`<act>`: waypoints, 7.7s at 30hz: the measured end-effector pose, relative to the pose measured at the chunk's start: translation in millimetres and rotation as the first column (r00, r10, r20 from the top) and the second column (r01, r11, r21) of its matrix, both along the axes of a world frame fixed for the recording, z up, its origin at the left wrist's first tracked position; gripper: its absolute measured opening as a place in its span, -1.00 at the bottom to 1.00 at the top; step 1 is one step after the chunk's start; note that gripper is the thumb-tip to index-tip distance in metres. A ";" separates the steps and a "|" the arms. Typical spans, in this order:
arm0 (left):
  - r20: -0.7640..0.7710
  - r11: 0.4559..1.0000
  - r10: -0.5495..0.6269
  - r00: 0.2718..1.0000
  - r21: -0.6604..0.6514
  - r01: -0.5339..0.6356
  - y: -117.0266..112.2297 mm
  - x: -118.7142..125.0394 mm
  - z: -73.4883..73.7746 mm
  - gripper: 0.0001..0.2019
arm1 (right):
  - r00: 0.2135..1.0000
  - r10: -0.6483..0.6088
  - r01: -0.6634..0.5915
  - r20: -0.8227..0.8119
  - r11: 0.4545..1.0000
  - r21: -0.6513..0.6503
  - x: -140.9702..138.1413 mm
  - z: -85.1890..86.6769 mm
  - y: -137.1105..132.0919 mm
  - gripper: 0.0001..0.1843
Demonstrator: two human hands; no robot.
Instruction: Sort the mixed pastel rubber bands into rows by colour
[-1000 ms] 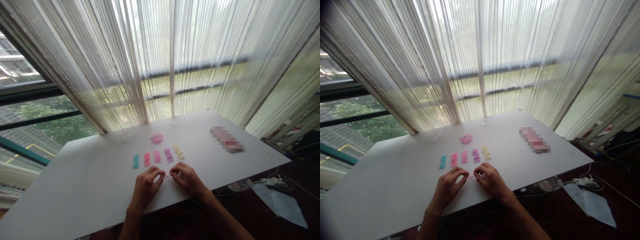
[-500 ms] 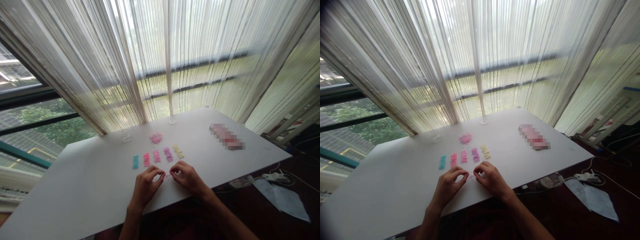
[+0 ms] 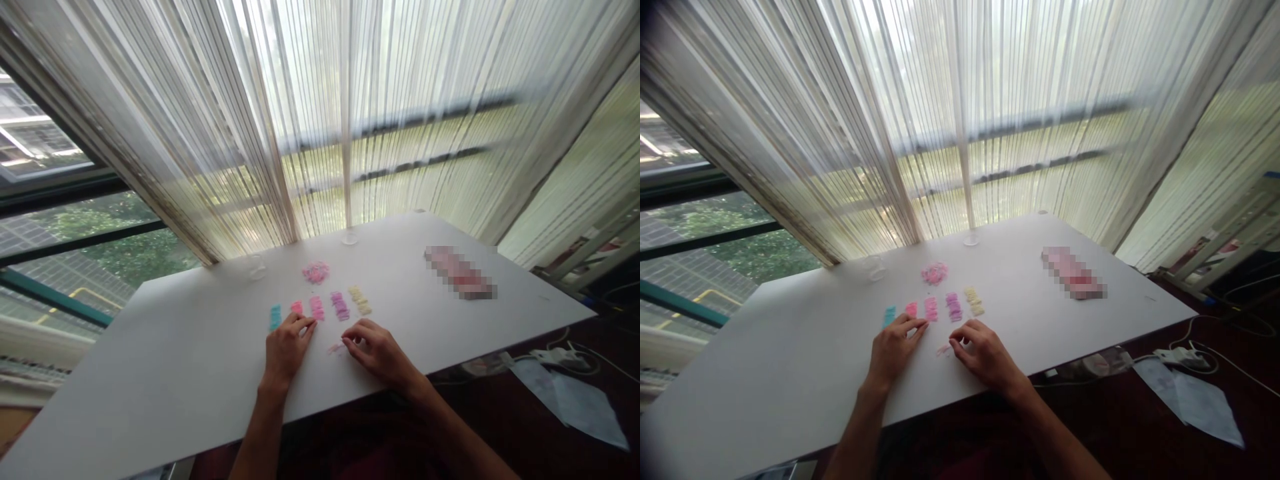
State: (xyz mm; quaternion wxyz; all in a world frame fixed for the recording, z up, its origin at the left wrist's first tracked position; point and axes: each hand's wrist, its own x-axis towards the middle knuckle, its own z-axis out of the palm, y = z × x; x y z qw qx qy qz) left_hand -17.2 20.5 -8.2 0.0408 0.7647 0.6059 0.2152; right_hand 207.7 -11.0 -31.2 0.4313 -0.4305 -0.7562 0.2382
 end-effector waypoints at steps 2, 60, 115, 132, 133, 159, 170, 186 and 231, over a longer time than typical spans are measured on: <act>-0.009 1.000 0.016 1.000 -0.010 -0.016 0.1 2.2 -1.6 -0.85 | 1.000 0.004 -0.004 0.001 1.000 -0.006 0.0 0.7 -0.3 -0.88; 0.040 0.979 -0.196 0.980 -0.056 0.198 -40.0 9.5 -11.3 -0.80 | 0.998 0.006 -0.002 0.059 0.998 -0.070 -1.4 -6.5 1.6 -0.83; 0.222 0.983 -0.164 0.961 -0.051 0.179 -44.5 19.4 -14.9 -0.82 | 0.925 -0.238 0.222 0.295 0.971 0.086 52.1 -8.3 13.1 -0.82; 0.294 0.983 -0.147 0.944 -0.059 0.171 -43.7 18.7 -15.6 -0.85 | 0.924 -0.259 0.238 0.282 0.965 0.108 40.4 -10.2 16.5 -0.78; 0.310 0.984 -0.145 0.940 -0.055 0.170 -43.8 18.5 -15.8 -0.85 | 0.928 -0.254 0.234 0.272 0.967 0.102 39.8 -10.1 14.6 -0.77; 0.249 0.984 -0.141 0.958 -0.074 0.164 -34.2 11.5 -11.5 -0.85 | 0.979 -0.020 0.013 0.202 0.999 0.034 -8.8 -3.0 -7.9 -0.83; 0.079 0.996 0.041 0.996 -0.077 -0.035 -18.5 -31.8 -3.8 -0.79 | 0.987 -0.019 0.022 0.157 1.000 -0.021 -8.4 -0.1 -6.9 -0.87; -0.001 0.996 0.078 0.997 -0.053 -0.078 -16.6 -35.0 -3.9 -0.79 | 0.987 -0.020 0.023 0.159 1.000 -0.016 -8.7 1.8 -8.6 -0.87; -0.086 0.995 0.036 0.996 -0.085 -0.043 -25.6 -15.8 -1.5 -0.76 | 0.990 0.000 0.006 0.140 0.999 -0.045 -8.3 2.5 -8.1 -0.87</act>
